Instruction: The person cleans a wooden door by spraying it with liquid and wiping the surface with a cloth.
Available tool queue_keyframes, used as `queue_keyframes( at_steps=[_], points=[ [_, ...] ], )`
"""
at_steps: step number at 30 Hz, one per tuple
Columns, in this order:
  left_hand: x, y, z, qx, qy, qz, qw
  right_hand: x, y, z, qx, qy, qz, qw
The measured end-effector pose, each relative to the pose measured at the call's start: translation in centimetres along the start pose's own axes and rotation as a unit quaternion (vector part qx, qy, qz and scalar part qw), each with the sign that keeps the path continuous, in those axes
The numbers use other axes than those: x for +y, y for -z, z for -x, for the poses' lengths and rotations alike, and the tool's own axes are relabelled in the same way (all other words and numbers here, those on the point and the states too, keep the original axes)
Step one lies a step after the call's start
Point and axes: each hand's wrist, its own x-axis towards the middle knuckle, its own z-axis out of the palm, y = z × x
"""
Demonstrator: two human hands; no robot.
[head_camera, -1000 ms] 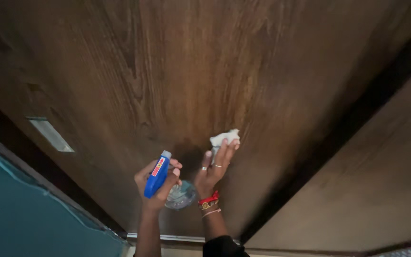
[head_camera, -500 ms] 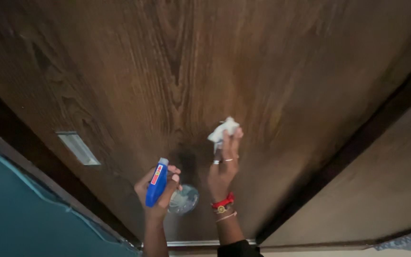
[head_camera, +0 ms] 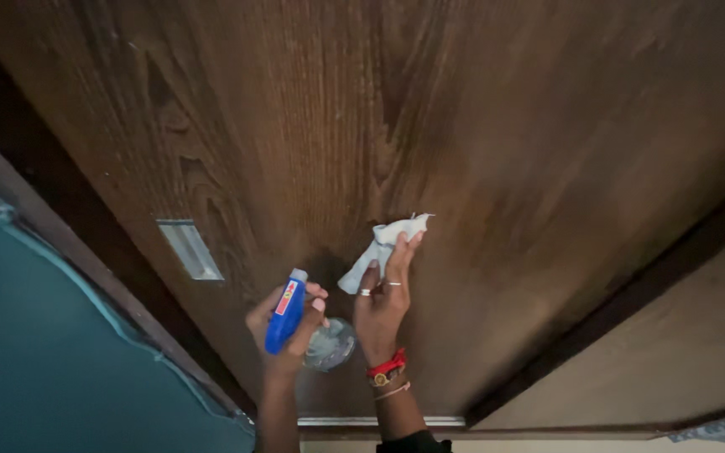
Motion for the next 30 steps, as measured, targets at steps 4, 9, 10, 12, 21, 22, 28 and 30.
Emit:
queue_keyframes(
  at_steps=[4, 9, 10, 12, 21, 22, 28, 30],
  points=[
    [-0.2, 2.2, -0.4, 0.012, -0.023, 0.015, 1.000, -0.6, -1.2, -1.1, 0.100, 0.098, 0.021, 0.990],
    [0.5, 4.4, -0.5, 0.001, -0.053, -0.003, 0.999, -2.2, -3.9, -3.5, 0.191, 0.121, 0.011, 0.974],
    [0.7, 4.7, -0.7, -0.001, -0.056, 0.004, 0.998, -2.4, -4.4, -3.6, 0.178, 0.133, 0.001, 0.975],
    [1.2, 5.1, -1.2, -0.006, -0.062, 0.022, 0.998, -2.3, -5.3, -3.4, 0.152, 0.160, -0.019, 0.975],
    [1.3, 4.9, -2.3, 0.013, -0.069, 0.045, 0.997, 0.0, -6.2, 0.9, 0.020, 0.270, 0.056, 0.961],
    [1.2, 4.9, -2.4, 0.015, -0.064, 0.053, 0.996, 0.1, -5.9, 0.5, 0.036, 0.274, 0.056, 0.959],
    [1.0, 6.0, -1.9, -0.006, -0.036, 0.044, 0.998, -2.0, -4.7, -3.5, 0.203, 0.225, -0.002, 0.953],
    [1.0, 6.3, -1.8, -0.015, -0.042, 0.046, 0.998, -3.6, -5.1, -4.7, 0.214, 0.211, 0.048, 0.952]
  ],
)
